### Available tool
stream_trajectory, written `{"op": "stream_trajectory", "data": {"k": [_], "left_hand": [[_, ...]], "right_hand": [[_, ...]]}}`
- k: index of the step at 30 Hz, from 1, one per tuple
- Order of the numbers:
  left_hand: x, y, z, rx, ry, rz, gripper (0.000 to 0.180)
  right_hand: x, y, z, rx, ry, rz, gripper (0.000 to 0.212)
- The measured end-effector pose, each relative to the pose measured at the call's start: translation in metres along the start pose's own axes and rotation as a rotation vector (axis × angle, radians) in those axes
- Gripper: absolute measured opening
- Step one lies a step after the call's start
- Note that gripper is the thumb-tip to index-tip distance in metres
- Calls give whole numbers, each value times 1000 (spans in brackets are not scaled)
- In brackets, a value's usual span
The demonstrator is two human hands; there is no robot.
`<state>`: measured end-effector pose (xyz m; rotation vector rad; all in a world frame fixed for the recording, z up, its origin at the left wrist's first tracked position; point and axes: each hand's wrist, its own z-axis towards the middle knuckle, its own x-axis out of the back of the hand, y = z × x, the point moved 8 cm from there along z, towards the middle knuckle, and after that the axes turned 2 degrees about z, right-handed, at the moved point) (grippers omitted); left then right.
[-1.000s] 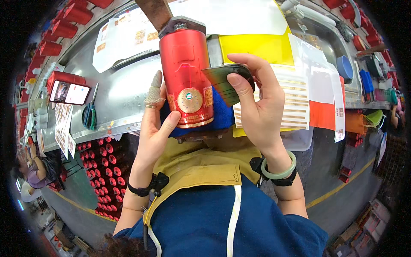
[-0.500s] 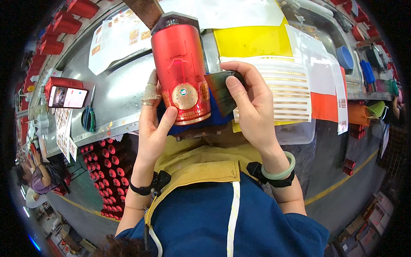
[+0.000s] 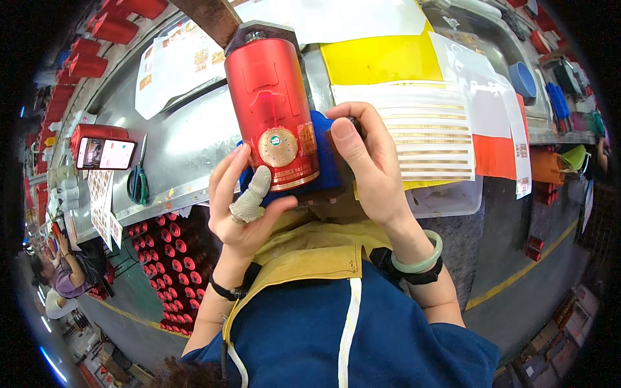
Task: Applying gold-colored decals to red tumblers and using a scraping tool to ensure they are flat and adhered.
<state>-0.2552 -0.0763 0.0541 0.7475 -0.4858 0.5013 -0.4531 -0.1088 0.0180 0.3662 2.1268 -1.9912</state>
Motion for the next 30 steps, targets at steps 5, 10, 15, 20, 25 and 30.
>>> {"op": "stream_trajectory", "data": {"k": [5, 10, 15, 20, 25, 30], "left_hand": [[-2, -3, -6, 10, 91, 25, 43], [2, -26, -8, 211, 86, -301, 47], [-19, -37, 5, 600, 78, -517, 68], [-31, -51, -11, 582, -166, -695, 75], [-25, -47, -6, 579, -109, -771, 77], [-4, -8, 6, 33, -46, -105, 71]], "right_hand": [[-4, 6, -2, -21, -28, -3, 38], [-8, 3, -3, -95, 33, -95, 34], [-11, 5, -3, -76, 25, -125, 40], [-14, 5, -4, -74, 14, -179, 44], [-13, 7, -3, -78, 13, -170, 45], [-11, 8, -3, -69, 16, -156, 44]]}}
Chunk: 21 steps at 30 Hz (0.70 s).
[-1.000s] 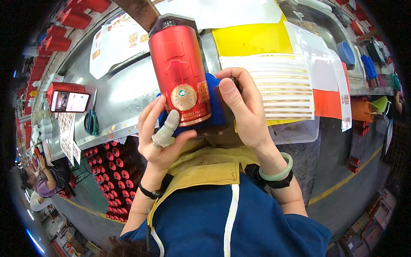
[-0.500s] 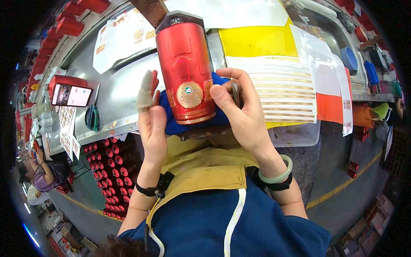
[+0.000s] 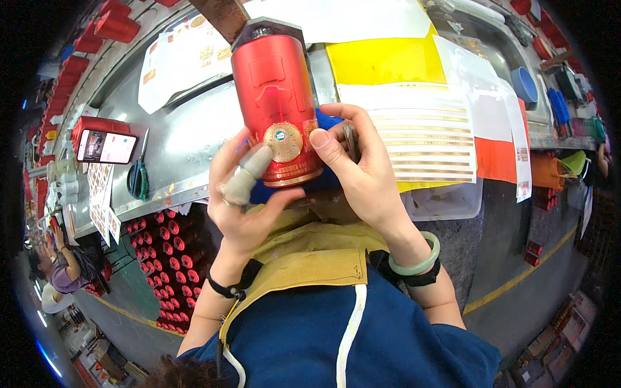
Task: Applying gold-colored decals to red tumblers and using a scraping tool to ensure they are flat and adhered.
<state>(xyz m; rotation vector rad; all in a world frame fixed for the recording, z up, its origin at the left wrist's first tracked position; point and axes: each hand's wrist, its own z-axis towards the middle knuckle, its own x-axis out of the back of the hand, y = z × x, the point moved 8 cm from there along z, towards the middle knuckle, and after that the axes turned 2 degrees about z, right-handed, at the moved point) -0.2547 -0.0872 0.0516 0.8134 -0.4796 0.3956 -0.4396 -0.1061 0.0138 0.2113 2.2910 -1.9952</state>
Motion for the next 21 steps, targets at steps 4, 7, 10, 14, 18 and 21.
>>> {"op": "stream_trajectory", "data": {"k": [4, 7, 10, 14, 18, 21], "left_hand": [[-2, 2, -9, -11, 132, 46, 51], [1, -12, -23, 85, 224, -87, 46], [-2, -12, -23, 116, 164, -18, 41], [-1, 6, -19, -66, 158, 246, 39], [-3, 8, -18, -111, 121, 311, 38], [-5, 12, -16, -162, 76, 407, 37]], "right_hand": [[2, -2, 0, -29, -17, 15, 44], [3, -1, -3, -70, -68, -5, 48], [2, -3, -8, -90, -141, -37, 56], [-1, -4, -11, -140, -189, -63, 65], [0, -2, -11, -178, -185, -71, 67], [1, -4, -11, -172, -188, -100, 69]]}}
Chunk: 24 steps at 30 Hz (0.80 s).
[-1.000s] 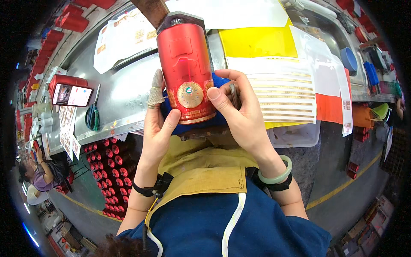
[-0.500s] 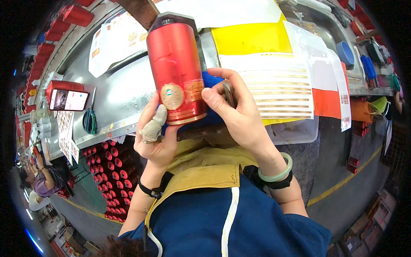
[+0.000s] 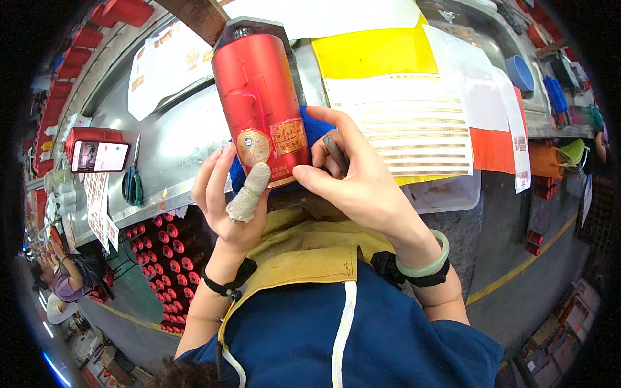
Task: Applying gold-colored decals to red tumblers and using a scraping tool to ensure they are flat and adhered.
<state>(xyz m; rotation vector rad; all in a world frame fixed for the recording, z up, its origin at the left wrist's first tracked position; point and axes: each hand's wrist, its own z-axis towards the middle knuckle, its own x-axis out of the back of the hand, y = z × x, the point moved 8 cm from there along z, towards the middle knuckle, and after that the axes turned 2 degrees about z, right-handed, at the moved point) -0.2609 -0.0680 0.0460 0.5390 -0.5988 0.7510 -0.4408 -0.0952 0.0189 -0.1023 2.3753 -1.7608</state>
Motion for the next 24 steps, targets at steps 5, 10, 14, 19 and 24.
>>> {"op": "stream_trajectory", "data": {"k": [5, 10, 14, 19, 24], "left_hand": [[-4, 9, 8, -61, -39, 31, 40], [-4, -4, 20, 222, -126, -285, 74], [-19, -28, 15, 420, -104, -664, 87], [-32, -28, 13, 617, -258, -814, 73], [-36, -29, 12, 629, -296, -829, 77]], "right_hand": [[2, -12, -5, 46, 18, -2, 63], [12, -12, -14, 183, 170, 5, 34], [8, -16, -24, 112, 147, -64, 38], [0, -2, -13, -30, 122, -146, 42], [2, 9, -8, -80, 90, -97, 45]]}}
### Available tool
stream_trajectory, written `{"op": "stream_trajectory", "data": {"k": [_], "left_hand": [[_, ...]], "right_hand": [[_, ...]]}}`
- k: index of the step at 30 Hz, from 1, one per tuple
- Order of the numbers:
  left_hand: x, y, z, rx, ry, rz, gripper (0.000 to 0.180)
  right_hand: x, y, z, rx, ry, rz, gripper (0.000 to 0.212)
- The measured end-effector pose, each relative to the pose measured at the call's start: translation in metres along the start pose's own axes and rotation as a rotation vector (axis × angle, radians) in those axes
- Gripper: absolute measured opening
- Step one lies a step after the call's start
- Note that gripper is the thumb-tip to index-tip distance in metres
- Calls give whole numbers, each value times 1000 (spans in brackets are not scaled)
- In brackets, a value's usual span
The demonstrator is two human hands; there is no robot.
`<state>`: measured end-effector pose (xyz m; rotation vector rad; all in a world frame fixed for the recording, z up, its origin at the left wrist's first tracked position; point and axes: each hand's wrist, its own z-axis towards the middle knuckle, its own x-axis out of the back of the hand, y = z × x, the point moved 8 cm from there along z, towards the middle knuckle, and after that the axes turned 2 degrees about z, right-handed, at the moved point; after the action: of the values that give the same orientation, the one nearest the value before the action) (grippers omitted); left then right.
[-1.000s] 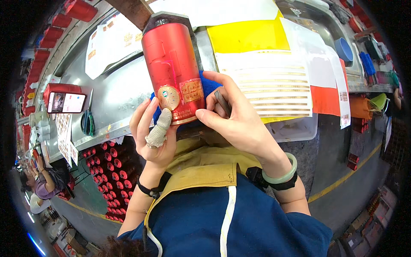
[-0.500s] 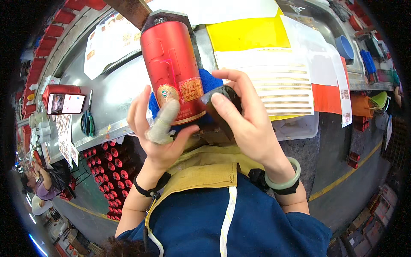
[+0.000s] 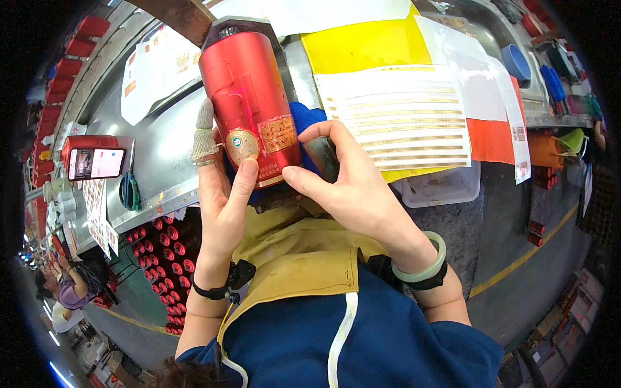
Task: Applying gold-colored decals to red tumblers and using a scraping tool to ensure they are flat and adhered.
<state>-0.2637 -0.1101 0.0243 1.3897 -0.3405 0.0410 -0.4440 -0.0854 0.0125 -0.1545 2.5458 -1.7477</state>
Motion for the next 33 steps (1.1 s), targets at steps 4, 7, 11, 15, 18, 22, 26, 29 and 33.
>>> {"op": "stream_trajectory", "data": {"k": [4, 7, 11, 15, 18, 22, 26, 29, 33], "left_hand": [[-2, 1, 1, -6, -19, -28, 78], [-2, 4, 2, -9, -20, 3, 77], [0, 2, 4, 25, -12, -26, 80], [-2, 5, 6, -1, 0, 17, 89], [-5, 9, 5, 1, -8, 49, 94], [-6, 15, 4, -18, -53, 74, 94], [-5, 10, 8, 87, -45, -428, 83], [-3, 9, 9, 107, -35, -480, 81], [-2, 2, 8, 87, -18, -324, 81]], "right_hand": [[0, 6, 3, 5, -30, 42, 47], [-1, 3, 3, -10, -17, 40, 49], [-7, -19, -5, 8, -64, 71, 51], [3, -20, -10, 282, 135, 39, 29], [10, -34, -20, 329, 255, -322, 25], [5, -41, -22, 362, 231, -359, 21], [1, -43, -22, 369, 215, -366, 18], [1, -36, -18, 283, 233, -269, 27], [0, -38, -14, 381, 294, -352, 33]]}}
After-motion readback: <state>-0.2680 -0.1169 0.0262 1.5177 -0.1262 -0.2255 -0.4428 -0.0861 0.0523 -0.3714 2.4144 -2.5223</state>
